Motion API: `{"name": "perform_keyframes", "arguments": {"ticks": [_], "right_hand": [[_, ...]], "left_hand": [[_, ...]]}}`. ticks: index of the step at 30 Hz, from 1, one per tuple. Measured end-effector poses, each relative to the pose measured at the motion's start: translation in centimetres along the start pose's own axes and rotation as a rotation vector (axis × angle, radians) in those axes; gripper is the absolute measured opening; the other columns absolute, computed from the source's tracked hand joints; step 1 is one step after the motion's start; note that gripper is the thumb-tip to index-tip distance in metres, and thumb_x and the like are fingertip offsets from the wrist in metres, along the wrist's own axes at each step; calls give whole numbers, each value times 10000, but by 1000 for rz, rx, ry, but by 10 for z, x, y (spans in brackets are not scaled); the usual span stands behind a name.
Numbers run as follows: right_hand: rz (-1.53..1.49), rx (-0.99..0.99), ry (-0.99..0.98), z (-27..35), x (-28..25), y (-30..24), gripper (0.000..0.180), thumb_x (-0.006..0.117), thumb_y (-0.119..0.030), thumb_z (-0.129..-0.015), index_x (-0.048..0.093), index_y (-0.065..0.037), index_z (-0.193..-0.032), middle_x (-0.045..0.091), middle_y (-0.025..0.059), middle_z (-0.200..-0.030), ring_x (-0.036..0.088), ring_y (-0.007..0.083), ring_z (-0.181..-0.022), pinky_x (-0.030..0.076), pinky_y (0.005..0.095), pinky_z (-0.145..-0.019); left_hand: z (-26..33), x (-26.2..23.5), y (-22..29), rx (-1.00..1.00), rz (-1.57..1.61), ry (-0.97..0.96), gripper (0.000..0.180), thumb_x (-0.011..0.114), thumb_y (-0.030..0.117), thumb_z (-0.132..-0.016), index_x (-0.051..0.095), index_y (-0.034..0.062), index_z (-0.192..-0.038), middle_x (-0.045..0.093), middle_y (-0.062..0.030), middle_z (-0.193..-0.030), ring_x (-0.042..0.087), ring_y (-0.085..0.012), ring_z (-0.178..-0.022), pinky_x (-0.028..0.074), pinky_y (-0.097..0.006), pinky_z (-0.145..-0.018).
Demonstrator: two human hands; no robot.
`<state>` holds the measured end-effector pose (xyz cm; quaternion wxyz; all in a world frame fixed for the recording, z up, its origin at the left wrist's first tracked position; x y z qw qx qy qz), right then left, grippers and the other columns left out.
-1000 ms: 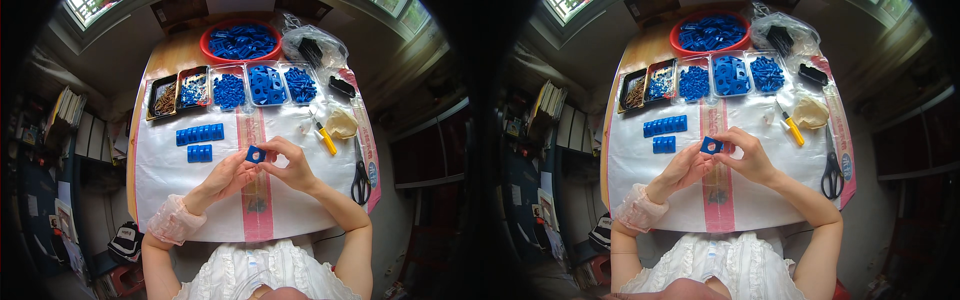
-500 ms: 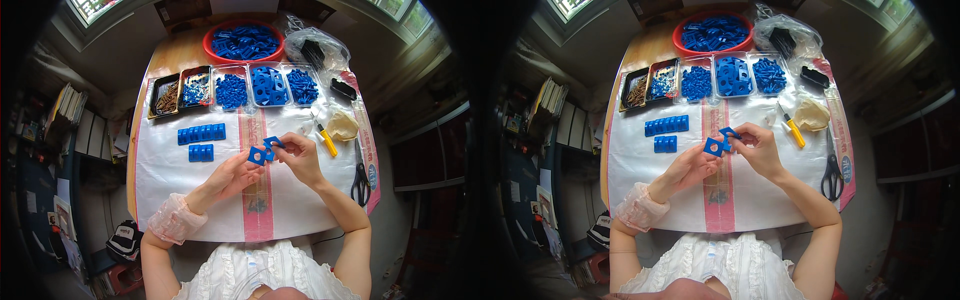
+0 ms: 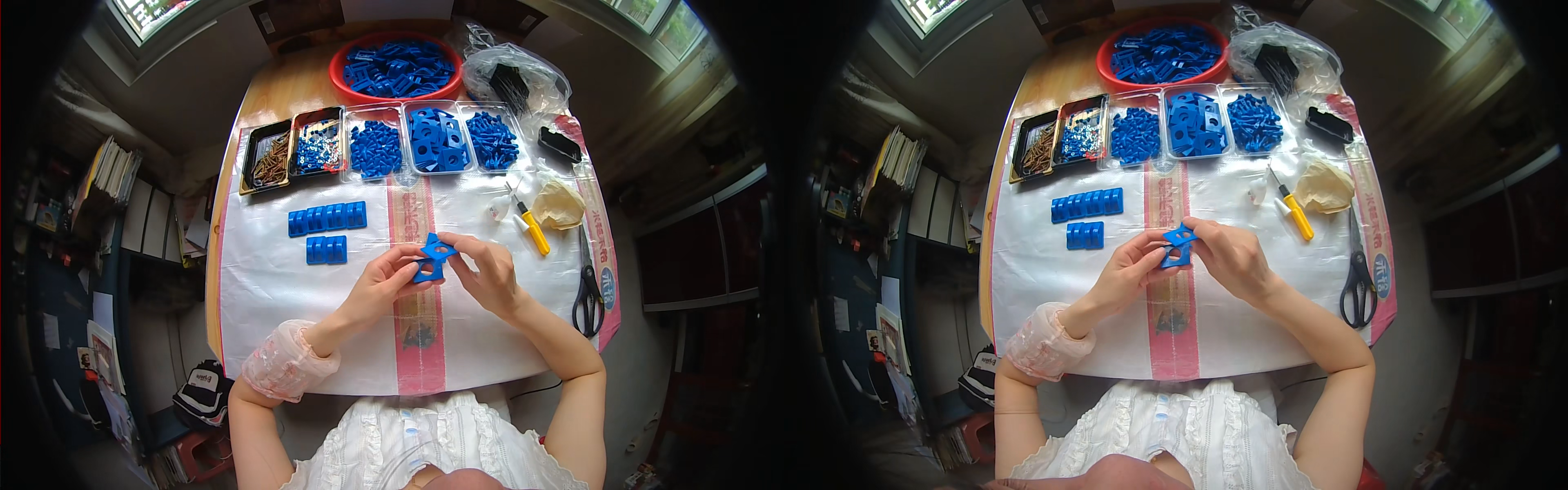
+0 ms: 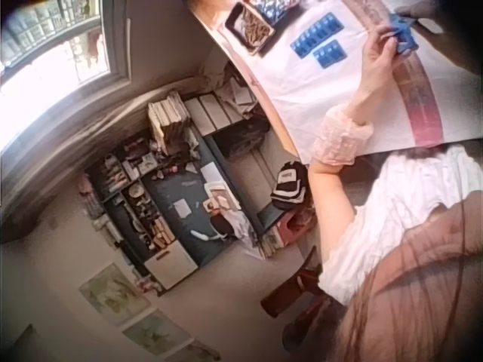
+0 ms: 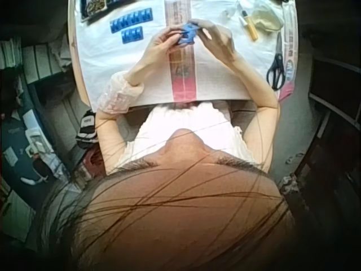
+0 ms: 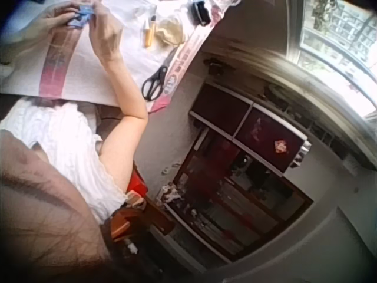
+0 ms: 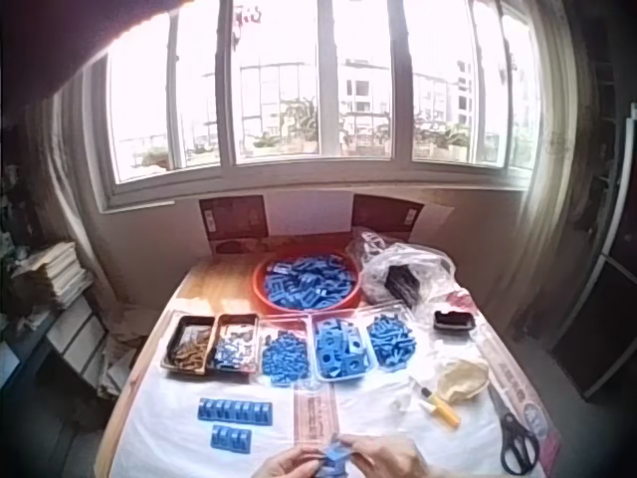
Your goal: The recorder is sorting and assembling blue plastic housing parts, applying sealant from a tube, and using scissors to trim materials.
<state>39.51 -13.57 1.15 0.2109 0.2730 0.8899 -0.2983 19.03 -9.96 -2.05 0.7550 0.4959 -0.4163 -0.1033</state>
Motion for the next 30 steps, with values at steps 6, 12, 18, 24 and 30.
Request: {"name": "perform_keyframes", "arguments": {"ticks": [6,12,18,24,30], "right_hand": [[42,-91,-45,3,-2,1,258,779,56,-777,655,8,-998,742,197,-1146,742,277,-760,594,350,-626],[36,-19,-54,-2,-1,-3,283,780,82,-763,691,8,-1022,746,197,-1145,765,297,-843,607,337,-657],[163,-155,-58,2,-1,-2,288,711,37,-795,709,71,-1081,724,218,-1170,760,305,-861,625,356,-683],[15,-44,-115,-4,3,-6,299,685,109,-835,723,18,-1117,724,194,-1185,762,302,-937,637,357,-752],[-376,527,3,-9,-3,13,309,666,96,-894,705,-21,-1178,721,118,-1153,740,238,-1008,630,322,-778]], "left_hand": [[1,-1,-4,53,-9,22,305,496,96,-1094,550,22,-1385,647,-98,-1289,650,-189,-1211,566,-329,-1054],[2,2,4,152,-136,102,319,519,82,-1083,552,19,-1394,667,-106,-1277,662,-192,-1196,572,-319,-1034],[4,6,7,108,-133,112,353,578,89,-1061,539,25,-1406,704,-124,-1248,683,-205,-1176,591,-298,-981],[3,-2,5,88,-99,138,345,636,102,-1034,563,32,-1364,725,-117,-1206,699,-200,-1148,599,-271,-933],[1,-4,8,71,-48,185,339,645,100,-1028,565,32,-1350,733,-120,-1189,704,-186,-1133,593,-259,-935]]}}
Point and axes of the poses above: each hand's wrist, its own z-axis away from the middle knuckle, its own x-axis out of the palm, y = z × x, the point moved 2 cm from there along -z, towards the middle knuckle
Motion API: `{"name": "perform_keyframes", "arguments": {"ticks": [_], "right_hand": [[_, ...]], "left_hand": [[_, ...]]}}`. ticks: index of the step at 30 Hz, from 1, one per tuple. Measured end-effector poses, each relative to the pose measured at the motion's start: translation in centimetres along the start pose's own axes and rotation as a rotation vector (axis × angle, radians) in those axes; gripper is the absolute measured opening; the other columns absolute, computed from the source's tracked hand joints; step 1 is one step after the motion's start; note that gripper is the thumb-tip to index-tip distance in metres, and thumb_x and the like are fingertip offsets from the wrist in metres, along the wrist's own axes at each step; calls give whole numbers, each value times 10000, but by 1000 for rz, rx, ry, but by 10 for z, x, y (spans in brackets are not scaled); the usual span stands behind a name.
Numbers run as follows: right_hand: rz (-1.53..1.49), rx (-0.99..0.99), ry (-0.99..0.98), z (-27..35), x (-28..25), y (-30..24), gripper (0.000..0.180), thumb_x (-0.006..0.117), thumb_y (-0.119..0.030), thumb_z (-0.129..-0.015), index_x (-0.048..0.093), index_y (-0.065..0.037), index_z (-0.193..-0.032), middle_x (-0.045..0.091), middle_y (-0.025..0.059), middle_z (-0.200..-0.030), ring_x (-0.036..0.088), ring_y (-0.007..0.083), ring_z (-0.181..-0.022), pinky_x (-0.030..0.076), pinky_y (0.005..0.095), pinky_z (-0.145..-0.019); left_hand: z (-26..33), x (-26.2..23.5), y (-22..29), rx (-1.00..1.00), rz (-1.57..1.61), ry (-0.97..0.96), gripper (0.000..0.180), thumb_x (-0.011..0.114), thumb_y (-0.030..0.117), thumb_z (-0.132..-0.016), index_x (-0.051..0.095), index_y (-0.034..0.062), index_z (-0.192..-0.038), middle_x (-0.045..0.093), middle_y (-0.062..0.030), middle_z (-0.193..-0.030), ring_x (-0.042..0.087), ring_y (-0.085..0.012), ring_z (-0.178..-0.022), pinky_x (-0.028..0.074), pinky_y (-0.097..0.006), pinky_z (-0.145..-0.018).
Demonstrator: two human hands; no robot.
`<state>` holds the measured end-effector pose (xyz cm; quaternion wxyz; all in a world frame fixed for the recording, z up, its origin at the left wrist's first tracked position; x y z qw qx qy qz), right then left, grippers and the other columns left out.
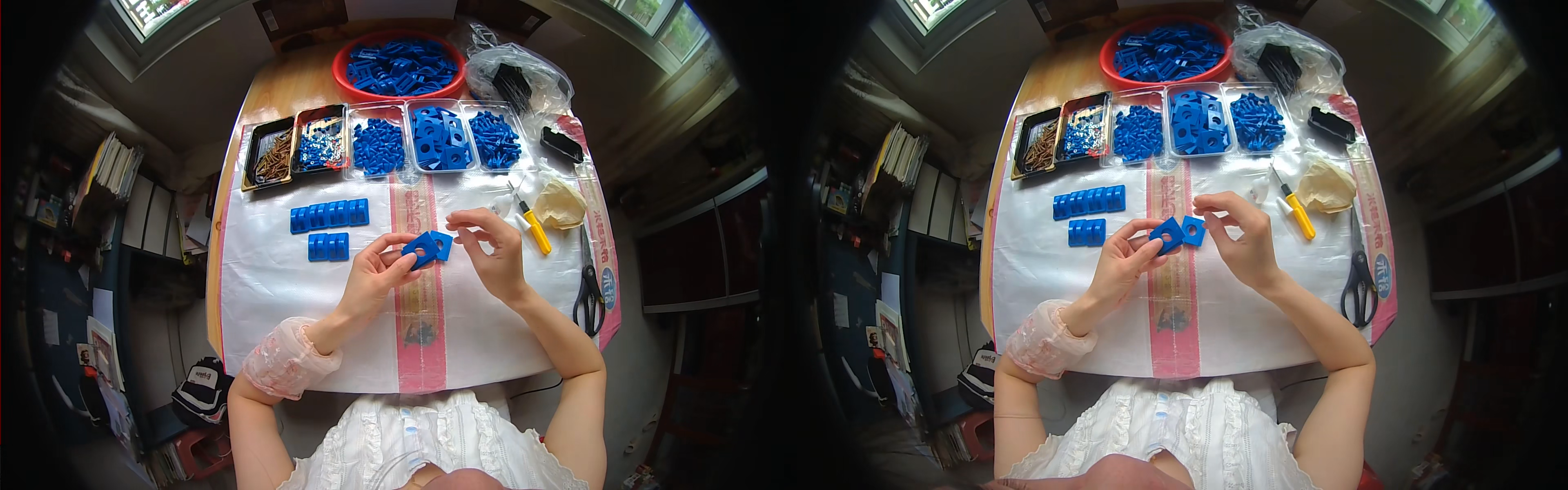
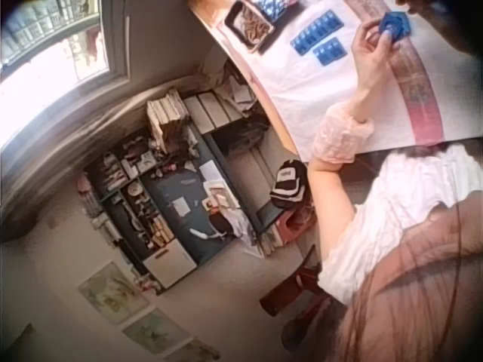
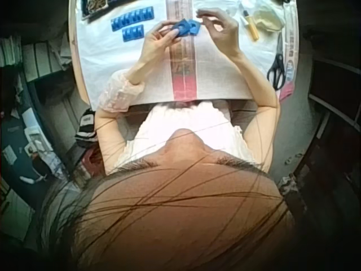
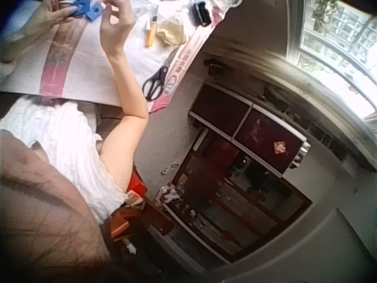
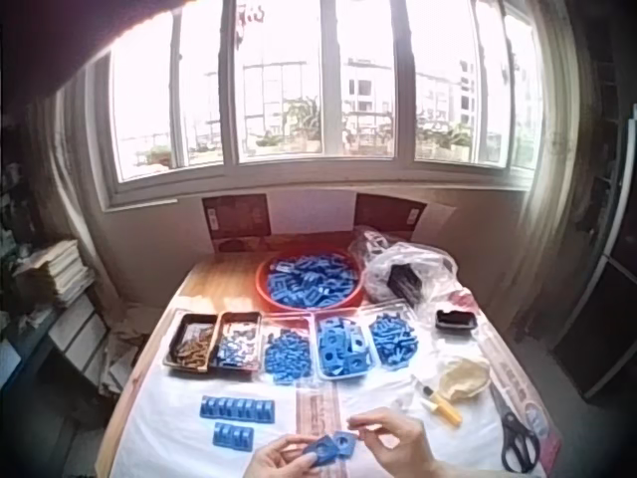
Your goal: The recorder is sorting and assembling blue plastic housing parts, applying sealant from a tube, and using scissors to trim materials.
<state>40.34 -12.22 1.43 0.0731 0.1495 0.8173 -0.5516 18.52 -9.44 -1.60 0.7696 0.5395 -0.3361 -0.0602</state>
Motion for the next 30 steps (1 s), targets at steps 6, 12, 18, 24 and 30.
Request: {"name": "perform_keyframes", "arguments": {"ticks": [6,12,18,24,30], "right_hand": [[337,-274,-70,10,14,-25,384,784,-76,-849,643,-19,-1202,671,155,-1146,695,288,-1000,605,351,-765],[625,-394,-54,20,32,-28,520,817,-90,-753,593,-9,-1216,666,140,-1121,661,309,-1048,580,374,-808],[499,-272,-125,21,30,-26,528,802,-45,-725,597,-17,-1210,669,117,-1103,656,311,-1056,574,382,-828],[571,-311,-117,17,31,-31,505,796,-45,-715,614,-15,-1185,658,121,-1081,642,308,-1041,559,387,-844],[612,-91,-141,3,4,-12,419,816,-79,-713,662,-27,-1099,603,110,-1074,589,310,-1070,512,402,-916]], "left_hand": [[2,2,-4,124,-59,2,377,616,71,-1037,529,24,-1400,701,-125,-1272,651,-171,-1223,560,-276,-998],[4,9,-8,173,-100,-31,489,585,17,-1040,441,20,-1508,694,-138,-1289,635,-175,-1249,516,-274,-1039],[8,14,-9,191,-189,-45,564,595,-48,-1013,418,45,-1541,702,-124,-1282,642,-152,-1215,515,-264,-1020],[7,12,-10,183,-261,-28,592,599,-66,-1000,398,48,-1545,696,-135,-1280,636,-161,-1223,524,-268,-1019],[7,13,-6,343,-350,52,607,655,-12,-960,391,77,-1499,501,-98,-1341,537,-164,-1204,529,-273,-942]]}}
Point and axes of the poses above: each hand's wrist, its own z-axis away from the middle knuckle, its own x-axis out of the palm, y = z × x, the point moved 2 cm from there along -z, towards the middle knuckle
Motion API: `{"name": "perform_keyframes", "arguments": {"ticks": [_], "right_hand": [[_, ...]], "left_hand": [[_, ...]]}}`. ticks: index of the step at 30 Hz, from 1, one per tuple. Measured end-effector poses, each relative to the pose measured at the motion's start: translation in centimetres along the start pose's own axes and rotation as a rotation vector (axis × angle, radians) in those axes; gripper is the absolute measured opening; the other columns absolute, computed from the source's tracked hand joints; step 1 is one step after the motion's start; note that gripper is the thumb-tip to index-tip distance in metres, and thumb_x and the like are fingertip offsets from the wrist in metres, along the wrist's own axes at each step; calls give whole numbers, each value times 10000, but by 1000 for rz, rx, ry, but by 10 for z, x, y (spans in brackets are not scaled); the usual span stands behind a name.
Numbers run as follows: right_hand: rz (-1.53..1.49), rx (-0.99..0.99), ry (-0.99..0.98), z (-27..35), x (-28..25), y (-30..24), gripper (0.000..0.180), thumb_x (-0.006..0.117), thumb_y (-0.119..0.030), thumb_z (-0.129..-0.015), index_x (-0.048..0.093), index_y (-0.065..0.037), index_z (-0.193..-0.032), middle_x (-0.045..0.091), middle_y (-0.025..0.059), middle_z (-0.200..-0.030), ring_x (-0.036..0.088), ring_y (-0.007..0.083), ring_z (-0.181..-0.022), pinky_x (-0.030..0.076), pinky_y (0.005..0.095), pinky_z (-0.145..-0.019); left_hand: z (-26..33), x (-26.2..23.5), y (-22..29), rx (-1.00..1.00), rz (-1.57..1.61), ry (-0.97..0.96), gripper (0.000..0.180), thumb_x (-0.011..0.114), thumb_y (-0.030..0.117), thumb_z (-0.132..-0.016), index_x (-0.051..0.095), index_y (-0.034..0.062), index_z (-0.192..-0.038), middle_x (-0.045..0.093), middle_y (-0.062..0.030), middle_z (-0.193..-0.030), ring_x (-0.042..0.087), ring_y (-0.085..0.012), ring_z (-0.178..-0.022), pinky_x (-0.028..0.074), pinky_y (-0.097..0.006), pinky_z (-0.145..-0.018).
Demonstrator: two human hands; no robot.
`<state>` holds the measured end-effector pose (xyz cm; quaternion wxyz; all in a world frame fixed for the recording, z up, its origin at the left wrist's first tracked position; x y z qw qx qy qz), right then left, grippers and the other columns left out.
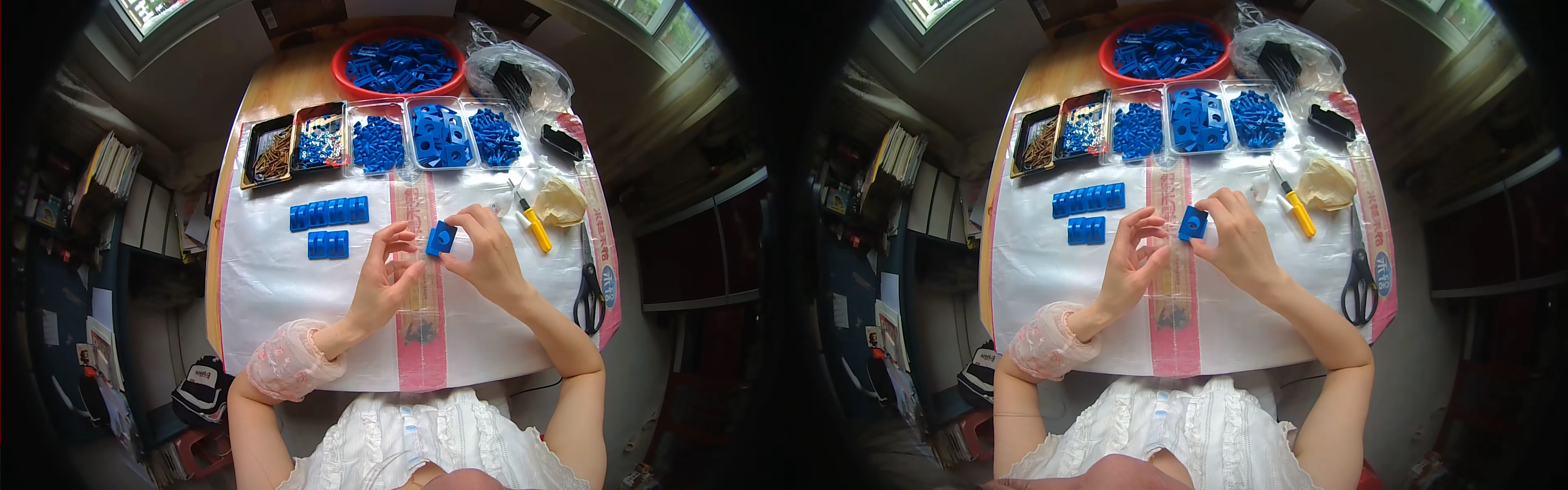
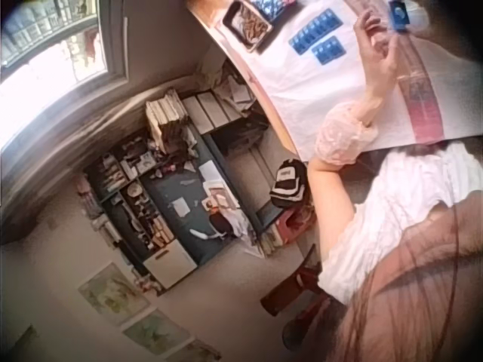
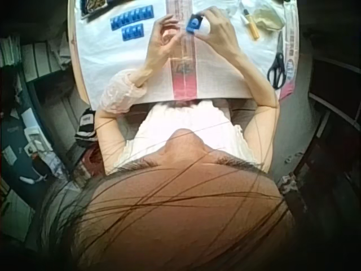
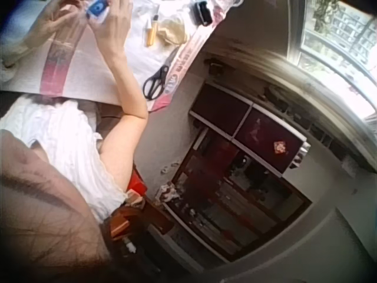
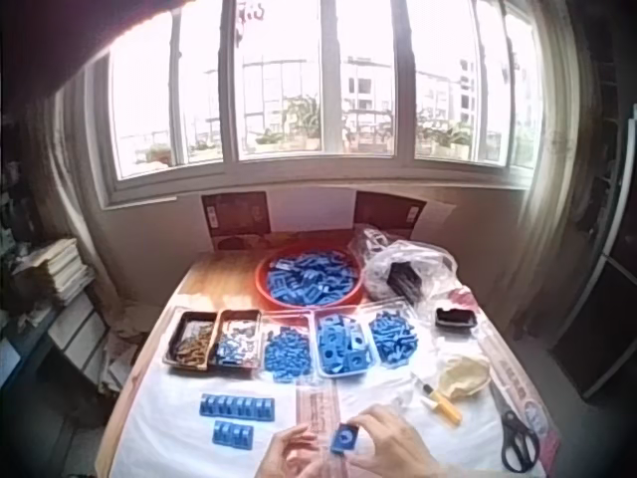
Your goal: The recorder is sorting and assembling blue plastic housing parts, applying sealant from a tube, and using scissors to trim materials.
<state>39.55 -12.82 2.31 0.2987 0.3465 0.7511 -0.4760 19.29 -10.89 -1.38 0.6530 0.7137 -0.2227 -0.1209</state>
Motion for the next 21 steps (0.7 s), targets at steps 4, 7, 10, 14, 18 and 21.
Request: {"name": "perform_keyframes", "arguments": {"ticks": [4,7,10,14,18,21], "right_hand": [[-116,117,-107,2,9,10,407,819,-93,-735,669,-39,-1109,592,111,-1094,590,311,-1080,511,403,-922],[-158,148,-156,1,7,9,413,823,-108,-746,668,-39,-1123,584,117,-1102,584,309,-1103,505,408,-938],[-181,151,-171,3,7,9,438,828,-111,-750,656,-23,-1143,578,127,-1120,586,307,-1108,501,407,-947],[-98,130,-140,7,13,6,459,836,-111,-752,642,-6,-1155,569,135,-1127,597,312,-1071,503,401,-934],[-114,112,-147,7,22,9,424,810,-133,-749,626,14,-1101,553,153,-1095,572,335,-1081,498,429,-926],[-157,87,-226,1,21,11,359,806,-97,-753,630,8,-1048,571,137,-1050,609,320,-980,516,411,-856]], "left_hand": [[-3,-9,-10,-37,12,30,514,644,-3,-968,447,69,-1437,532,-80,-1291,552,-140,-1141,525,-261,-902],[-2,-9,-12,-63,22,10,467,629,-16,-972,465,52,-1405,530,-85,-1298,552,-143,-1146,515,-263,-927],[-1,-8,-10,-60,32,-5,446,627,-21,-971,482,45,-1387,534,-83,-1292,552,-140,-1143,513,-266,-935],[-2,-10,-14,-76,38,-26,421,625,-29,-968,501,37,-1364,538,-80,-1291,554,-136,-1135,510,-268,-943],[-2,-8,-14,-88,68,-17,362,622,-29,-968,542,28,-1316,562,-64,-1270,556,-130,-1133,502,-270,-946],[-1,-10,-14,-109,54,-36,312,619,-26,-970,575,22,-1275,587,-51,-1240,558,-125,-1140,493,-271,-956]]}}
Point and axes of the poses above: each hand's wrist, its own z-axis away from the middle knuckle, its own x-axis out of the palm, y = z × x, the point moved 2 cm from there along -z, towards the middle knuckle
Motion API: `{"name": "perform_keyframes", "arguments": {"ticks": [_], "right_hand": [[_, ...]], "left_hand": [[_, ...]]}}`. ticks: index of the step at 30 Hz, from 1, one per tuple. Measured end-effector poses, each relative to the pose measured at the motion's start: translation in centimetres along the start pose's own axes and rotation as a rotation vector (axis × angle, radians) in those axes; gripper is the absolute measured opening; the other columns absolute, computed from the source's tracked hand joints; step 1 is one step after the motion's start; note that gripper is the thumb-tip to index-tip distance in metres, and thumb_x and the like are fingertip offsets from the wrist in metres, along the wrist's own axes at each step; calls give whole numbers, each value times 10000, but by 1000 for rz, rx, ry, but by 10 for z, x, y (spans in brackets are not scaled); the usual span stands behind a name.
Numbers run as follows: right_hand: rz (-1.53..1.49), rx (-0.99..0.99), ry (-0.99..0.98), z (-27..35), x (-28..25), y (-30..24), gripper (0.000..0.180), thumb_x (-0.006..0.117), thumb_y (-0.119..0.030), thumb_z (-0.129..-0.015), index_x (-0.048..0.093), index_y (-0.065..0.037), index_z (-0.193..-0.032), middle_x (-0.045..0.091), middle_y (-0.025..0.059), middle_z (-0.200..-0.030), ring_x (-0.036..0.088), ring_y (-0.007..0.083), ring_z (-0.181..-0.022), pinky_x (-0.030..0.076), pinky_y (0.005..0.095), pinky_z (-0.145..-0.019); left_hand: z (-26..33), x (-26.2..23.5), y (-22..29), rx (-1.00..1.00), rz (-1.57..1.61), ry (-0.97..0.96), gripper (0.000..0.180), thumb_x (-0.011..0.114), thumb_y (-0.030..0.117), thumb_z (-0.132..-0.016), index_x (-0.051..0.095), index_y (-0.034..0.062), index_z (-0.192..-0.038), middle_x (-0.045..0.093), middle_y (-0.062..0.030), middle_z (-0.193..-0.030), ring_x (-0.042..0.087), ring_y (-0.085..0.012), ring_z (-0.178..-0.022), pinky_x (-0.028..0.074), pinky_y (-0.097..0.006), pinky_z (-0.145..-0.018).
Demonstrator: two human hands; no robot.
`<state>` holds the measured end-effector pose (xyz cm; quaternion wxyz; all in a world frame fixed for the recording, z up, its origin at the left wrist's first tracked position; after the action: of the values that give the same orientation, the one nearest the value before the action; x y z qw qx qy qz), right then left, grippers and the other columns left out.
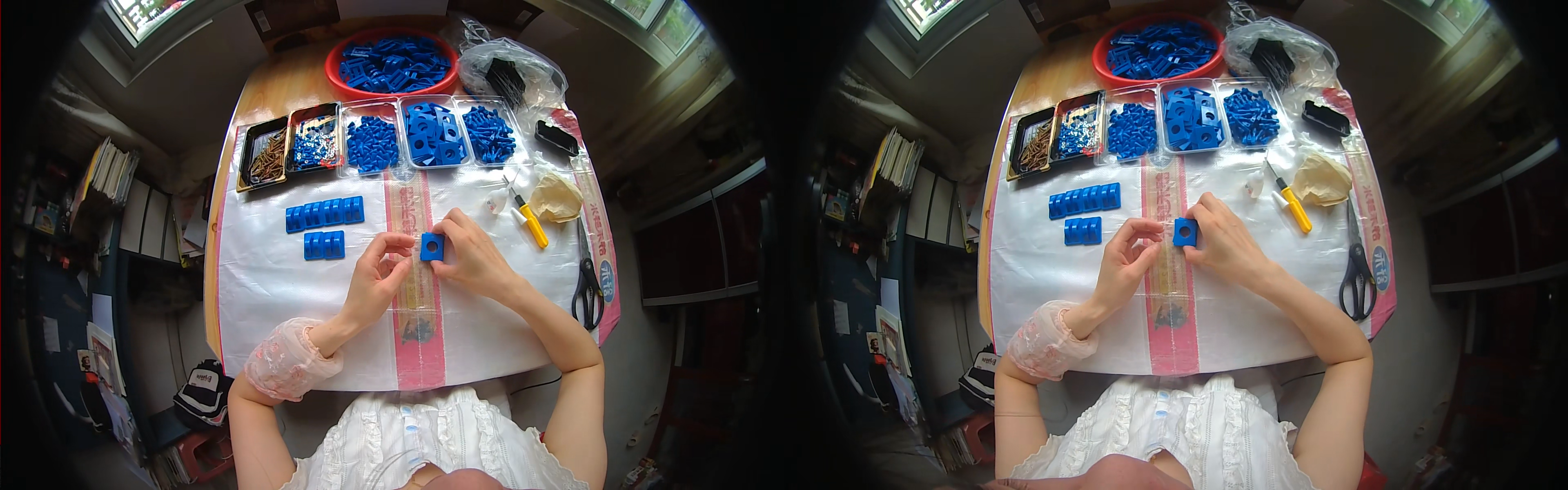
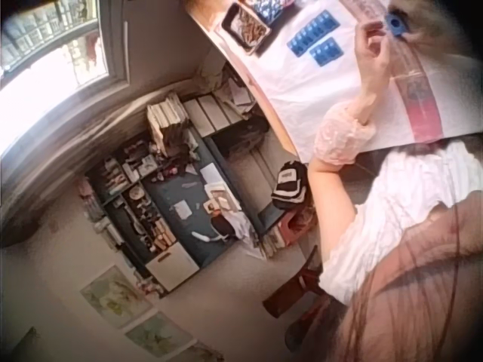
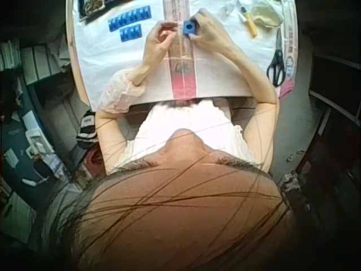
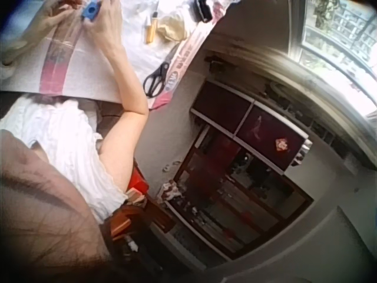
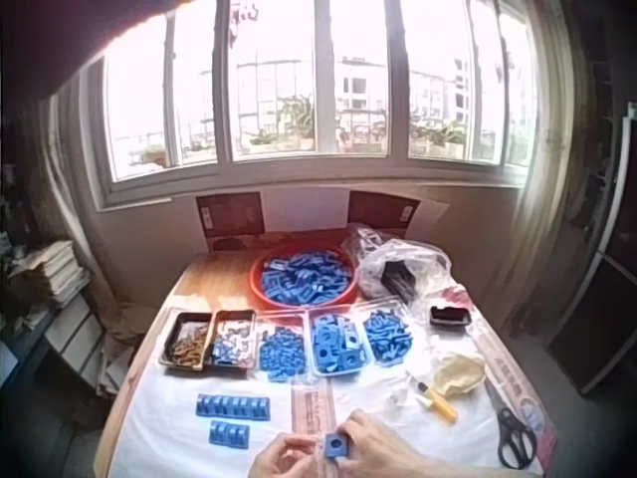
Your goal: The recorder is sorting and assembling blue plastic housing parts, applying sealant from a tube, and using scissors to trim materials.
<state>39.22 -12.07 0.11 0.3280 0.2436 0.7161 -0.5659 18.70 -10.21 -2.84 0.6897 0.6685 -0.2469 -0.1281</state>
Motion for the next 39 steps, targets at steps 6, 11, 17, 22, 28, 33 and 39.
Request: {"name": "perform_keyframes", "arguments": {"ticks": [6,11,17,22,28,33,39], "right_hand": [[44,-65,5,-5,2,3,316,784,-103,-709,624,15,-954,568,158,-967,605,347,-895,524,418,-793],[-108,-43,-17,-3,-4,7,359,818,-92,-705,647,13,-1003,586,118,-963,611,256,-842,527,356,-763],[-298,-86,-53,1,-29,-27,360,803,-34,-688,662,-16,-1019,588,56,-956,569,146,-803,502,279,-724],[-365,-183,-95,5,-36,-47,369,791,-43,-719,665,-7,-1064,588,81,-990,623,182,-817,539,305,-749],[-396,-212,-95,7,-33,-46,473,806,-62,-684,680,-31,-1139,582,98,-1035,614,239,-929,535,359,-839],[-350,-244,-97,9,-32,-41,503,833,-92,-704,681,-54,-1183,569,101,-1058,589,265,-987,517,380,-882],[-264,-292,-184,11,-36,-46,520,880,-165,-716,690,-85,-1194,559,94,-1047,566,270,-1003,503,393,-876]], "left_hand": [[-2,0,1,42,36,12,282,614,-21,-977,587,20,-1255,601,-46,-1228,570,-120,-1131,495,-266,-951],[-5,-1,0,4,55,32,264,594,45,-1026,563,4,-1285,618,-67,-1213,586,-92,-1063,534,-238,-885],[-5,4,12,-346,450,-238,435,582,333,-1073,552,25,-1379,649,-57,-1247,596,-73,-1048,532,-245,-882],[5,5,6,-462,644,-485,631,585,483,-1028,489,8,-1433,606,-90,-1338,577,-122,-1230,502,-287,-1042],[7,5,1,-467,683,-422,622,640,438,-1012,488,-1,-1424,604,-79,-1310,573,-126,-1249,517,-291,-1046],[3,5,5,-480,714,-408,455,649,256,-1042,544,-18,-1389,621,-114,-1330,621,-153,-1211,544,-269,-1024],[5,6,7,-522,570,-476,440,666,230,-1030,558,-25,-1372,608,-125,-1363,613,-194,-1257,502,-364,-1117]]}}
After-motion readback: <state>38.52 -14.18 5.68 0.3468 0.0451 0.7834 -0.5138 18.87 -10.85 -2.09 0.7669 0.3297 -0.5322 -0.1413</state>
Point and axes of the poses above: each hand's wrist, its own z-axis away from the middle knuckle, its own x-axis out of the palm, y = z × x, the point moved 2 cm from there along -z, towards the middle knuckle
